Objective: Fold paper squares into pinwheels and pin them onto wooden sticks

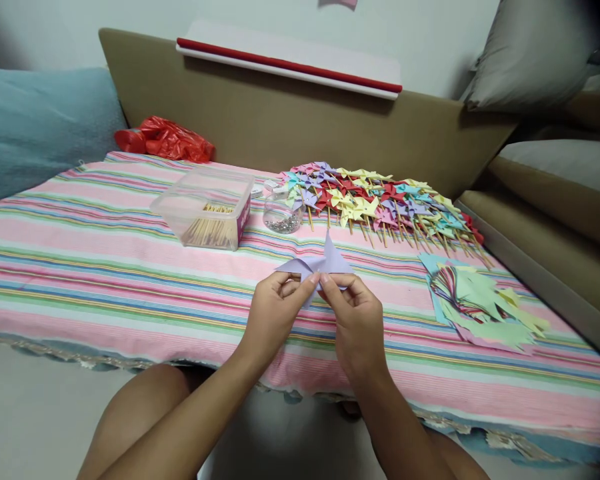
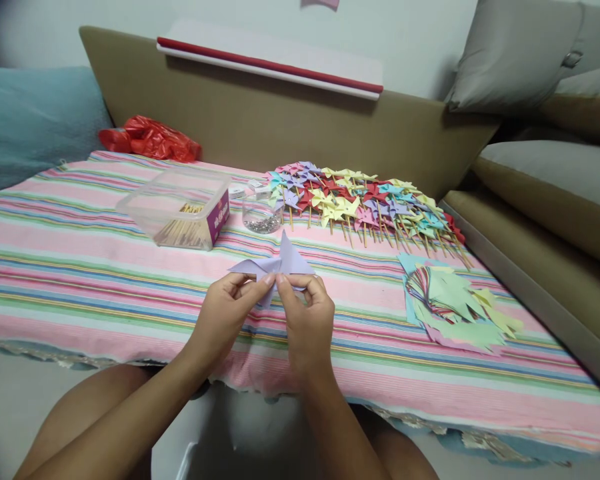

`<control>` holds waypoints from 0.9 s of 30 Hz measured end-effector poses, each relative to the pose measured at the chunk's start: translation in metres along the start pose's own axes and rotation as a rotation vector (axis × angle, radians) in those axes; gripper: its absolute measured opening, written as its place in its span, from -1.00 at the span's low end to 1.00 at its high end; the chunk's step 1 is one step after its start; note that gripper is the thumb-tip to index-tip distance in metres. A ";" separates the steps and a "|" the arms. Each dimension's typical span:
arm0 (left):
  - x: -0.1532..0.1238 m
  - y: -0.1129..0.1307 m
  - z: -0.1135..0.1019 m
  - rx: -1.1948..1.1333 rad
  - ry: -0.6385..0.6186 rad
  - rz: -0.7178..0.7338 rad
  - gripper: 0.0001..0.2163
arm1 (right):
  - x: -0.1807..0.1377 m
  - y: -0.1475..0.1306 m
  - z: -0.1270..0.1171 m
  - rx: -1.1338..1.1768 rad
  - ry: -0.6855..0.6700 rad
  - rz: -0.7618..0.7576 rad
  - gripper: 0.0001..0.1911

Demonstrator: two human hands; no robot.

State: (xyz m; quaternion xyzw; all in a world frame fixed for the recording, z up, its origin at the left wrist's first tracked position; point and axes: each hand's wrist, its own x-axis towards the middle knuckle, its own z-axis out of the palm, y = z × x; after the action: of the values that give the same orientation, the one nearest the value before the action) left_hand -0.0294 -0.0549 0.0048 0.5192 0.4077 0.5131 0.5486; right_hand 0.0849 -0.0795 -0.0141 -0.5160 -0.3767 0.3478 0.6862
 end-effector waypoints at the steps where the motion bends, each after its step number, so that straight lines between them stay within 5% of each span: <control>1: 0.000 0.000 0.000 0.014 0.002 0.007 -0.60 | -0.001 0.000 0.001 0.002 0.003 0.005 -0.75; 5: 0.001 -0.001 -0.001 0.051 0.005 0.021 -0.62 | -0.002 -0.002 0.004 0.036 0.017 0.041 -0.68; 8: 0.004 -0.002 -0.004 0.060 -0.014 0.037 -0.62 | 0.002 -0.008 0.001 0.065 0.091 -0.007 -0.22; 10: 0.005 -0.002 -0.008 0.077 -0.059 0.054 -0.64 | 0.007 -0.013 -0.006 0.005 0.080 -0.014 -0.12; 14: 0.006 0.000 -0.015 0.185 -0.135 0.114 -0.66 | 0.017 -0.022 -0.023 -0.096 -0.200 0.076 -0.58; 17: 0.006 0.002 -0.019 0.265 -0.175 0.152 -0.72 | 0.020 -0.025 -0.032 -0.110 -0.365 0.122 -0.70; 27: 0.008 0.000 -0.022 0.228 -0.203 0.133 -0.79 | 0.017 -0.018 -0.033 -0.145 -0.346 0.187 -0.65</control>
State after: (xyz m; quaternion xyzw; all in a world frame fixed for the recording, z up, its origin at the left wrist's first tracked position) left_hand -0.0496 -0.0441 0.0024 0.6532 0.3705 0.4436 0.4892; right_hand 0.1233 -0.0833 0.0006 -0.5291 -0.4635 0.4655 0.5372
